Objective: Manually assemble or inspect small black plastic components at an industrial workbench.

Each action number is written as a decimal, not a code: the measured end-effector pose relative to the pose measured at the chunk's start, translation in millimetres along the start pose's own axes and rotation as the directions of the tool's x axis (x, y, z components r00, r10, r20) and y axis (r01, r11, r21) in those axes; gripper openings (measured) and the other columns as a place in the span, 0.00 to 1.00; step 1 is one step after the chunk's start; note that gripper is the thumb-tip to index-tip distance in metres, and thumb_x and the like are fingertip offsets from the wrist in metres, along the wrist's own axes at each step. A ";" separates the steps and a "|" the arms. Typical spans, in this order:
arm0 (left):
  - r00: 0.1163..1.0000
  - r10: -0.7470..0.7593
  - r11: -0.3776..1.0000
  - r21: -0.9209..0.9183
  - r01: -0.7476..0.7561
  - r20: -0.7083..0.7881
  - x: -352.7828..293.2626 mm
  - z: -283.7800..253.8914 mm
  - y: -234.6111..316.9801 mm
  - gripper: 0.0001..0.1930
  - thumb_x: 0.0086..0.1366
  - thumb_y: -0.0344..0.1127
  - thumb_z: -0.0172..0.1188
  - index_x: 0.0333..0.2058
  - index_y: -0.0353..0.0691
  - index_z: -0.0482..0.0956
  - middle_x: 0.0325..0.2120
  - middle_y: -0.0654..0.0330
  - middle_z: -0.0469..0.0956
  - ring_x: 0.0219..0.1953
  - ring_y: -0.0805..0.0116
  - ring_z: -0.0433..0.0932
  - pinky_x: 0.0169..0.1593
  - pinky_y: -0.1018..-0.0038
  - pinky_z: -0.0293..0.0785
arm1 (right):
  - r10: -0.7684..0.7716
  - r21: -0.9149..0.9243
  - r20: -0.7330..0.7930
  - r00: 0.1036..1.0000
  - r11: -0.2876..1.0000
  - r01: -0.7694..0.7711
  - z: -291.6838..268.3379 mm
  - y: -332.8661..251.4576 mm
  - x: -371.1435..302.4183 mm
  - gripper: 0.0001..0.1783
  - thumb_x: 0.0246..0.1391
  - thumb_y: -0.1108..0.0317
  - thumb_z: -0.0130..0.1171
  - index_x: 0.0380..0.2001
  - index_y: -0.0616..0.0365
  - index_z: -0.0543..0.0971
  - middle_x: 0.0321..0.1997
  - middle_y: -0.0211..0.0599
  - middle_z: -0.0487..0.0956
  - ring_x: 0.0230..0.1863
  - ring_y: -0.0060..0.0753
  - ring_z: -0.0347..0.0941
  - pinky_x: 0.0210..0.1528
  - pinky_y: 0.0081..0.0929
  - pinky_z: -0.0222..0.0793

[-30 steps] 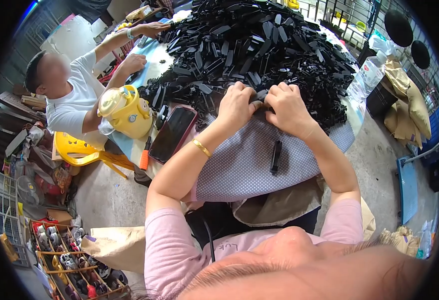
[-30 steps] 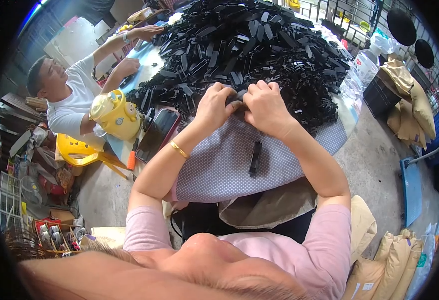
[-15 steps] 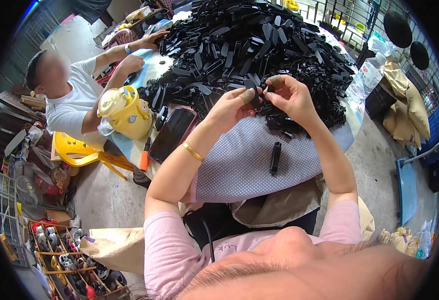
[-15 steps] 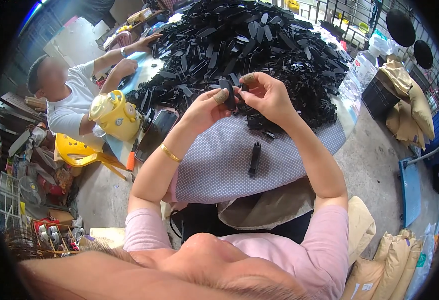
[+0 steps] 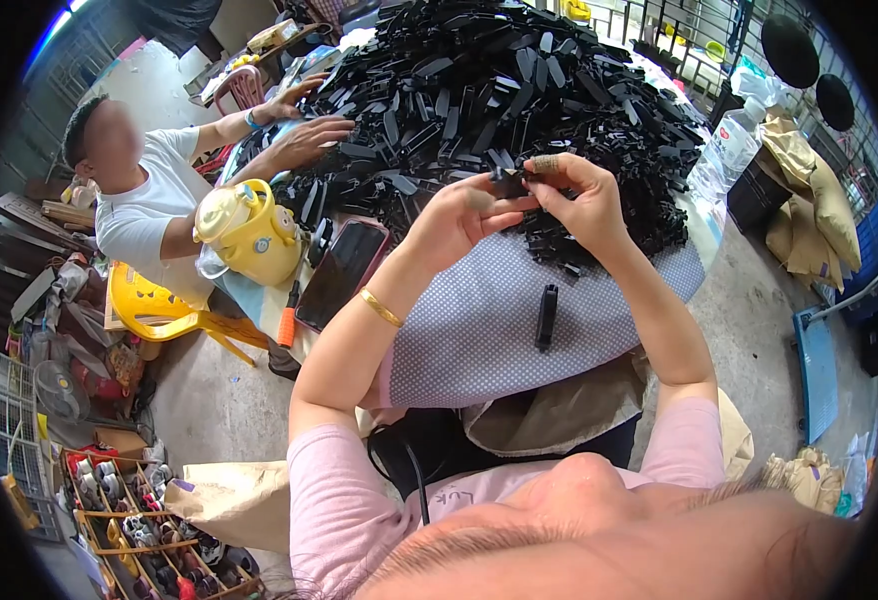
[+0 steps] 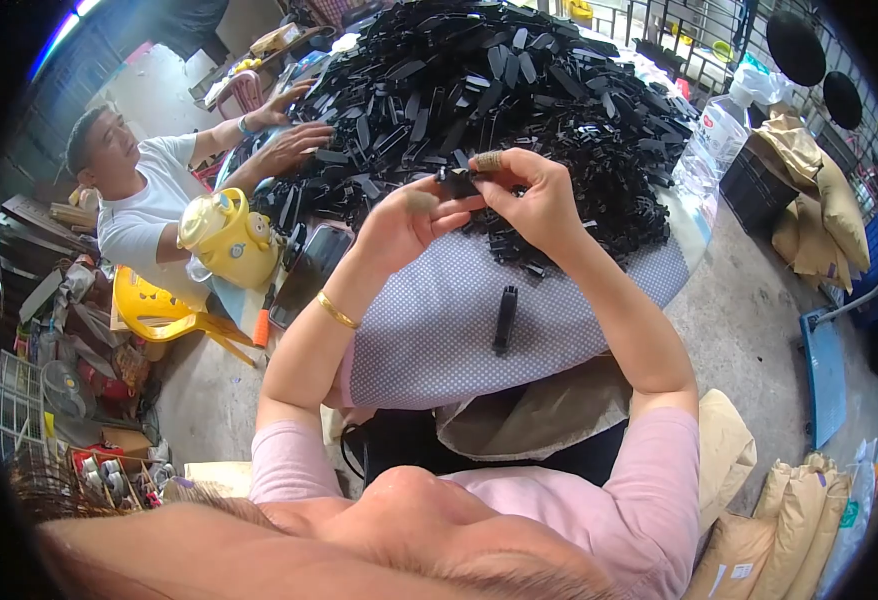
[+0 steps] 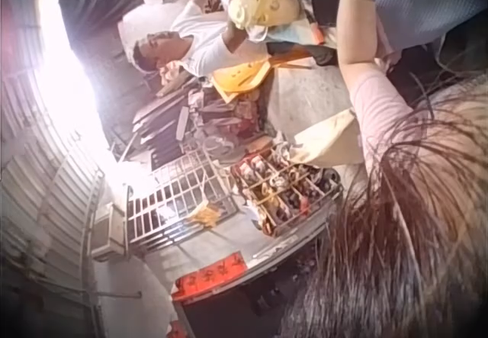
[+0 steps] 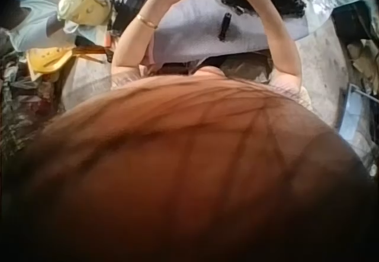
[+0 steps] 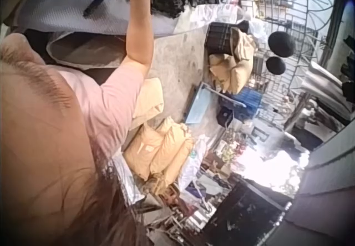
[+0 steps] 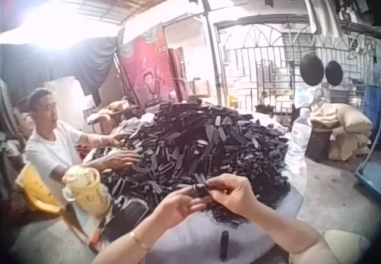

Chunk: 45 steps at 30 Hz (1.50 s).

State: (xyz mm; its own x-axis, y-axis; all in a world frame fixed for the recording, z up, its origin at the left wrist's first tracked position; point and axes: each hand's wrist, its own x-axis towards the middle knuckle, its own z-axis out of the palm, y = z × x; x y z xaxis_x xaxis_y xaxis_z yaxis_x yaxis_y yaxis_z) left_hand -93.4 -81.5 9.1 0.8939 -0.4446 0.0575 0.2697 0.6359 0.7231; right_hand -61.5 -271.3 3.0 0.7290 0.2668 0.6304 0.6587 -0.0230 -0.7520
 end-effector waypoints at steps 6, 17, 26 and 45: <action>0.999 0.034 0.981 0.187 -0.041 0.041 -0.1 -17.8 -8.6 0.15 0.62 0.34 0.57 0.45 0.31 0.71 0.33 0.58 0.76 0.32 0.72 0.77 0.32 0.82 0.74 | -0.185 -0.184 0.044 0.982 0.964 0.190 3.1 -8.2 -2.2 0.10 0.43 0.78 0.60 0.33 0.65 0.79 0.31 0.39 0.79 0.31 0.28 0.77 0.34 0.21 0.73; 0.902 0.389 0.687 0.712 -0.146 -0.190 2.8 1.7 -23.3 0.11 0.63 0.35 0.56 0.40 0.34 0.72 0.24 0.67 0.73 0.22 0.84 0.65 0.24 0.85 0.62 | -0.329 -0.477 0.181 0.927 0.795 0.375 9.6 -14.0 -8.0 0.09 0.39 0.77 0.59 0.28 0.65 0.76 0.28 0.42 0.76 0.29 0.42 0.73 0.30 0.31 0.71; 0.820 0.553 0.415 0.902 -0.118 -0.147 4.0 -1.1 -32.5 0.10 0.64 0.33 0.53 0.38 0.32 0.68 0.23 0.67 0.72 0.24 0.84 0.67 0.26 0.84 0.65 | -0.298 -0.587 0.442 0.846 0.617 0.524 18.0 -11.1 -15.3 0.04 0.46 0.74 0.55 0.23 0.62 0.71 0.22 0.40 0.70 0.27 0.41 0.70 0.33 0.32 0.65; 0.537 0.837 0.254 0.942 -0.218 -0.102 3.0 6.5 -34.4 0.11 0.64 0.36 0.52 0.37 0.33 0.67 0.19 0.60 0.72 0.20 0.71 0.70 0.25 0.76 0.68 | 0.069 -0.105 0.522 0.850 0.994 -0.016 26.5 -13.8 -23.7 0.25 0.43 0.79 0.52 0.49 0.69 0.65 0.41 0.44 0.68 0.41 0.37 0.70 0.43 0.30 0.71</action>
State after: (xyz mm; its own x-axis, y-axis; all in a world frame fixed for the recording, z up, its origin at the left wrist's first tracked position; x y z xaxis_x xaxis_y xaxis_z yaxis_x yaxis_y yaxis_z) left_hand -102.4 -108.8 -11.1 0.7423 0.3581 0.5663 -0.4635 -0.3359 0.8200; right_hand -92.9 -251.7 -6.7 0.5677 0.7283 0.3839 0.6630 -0.1280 -0.7376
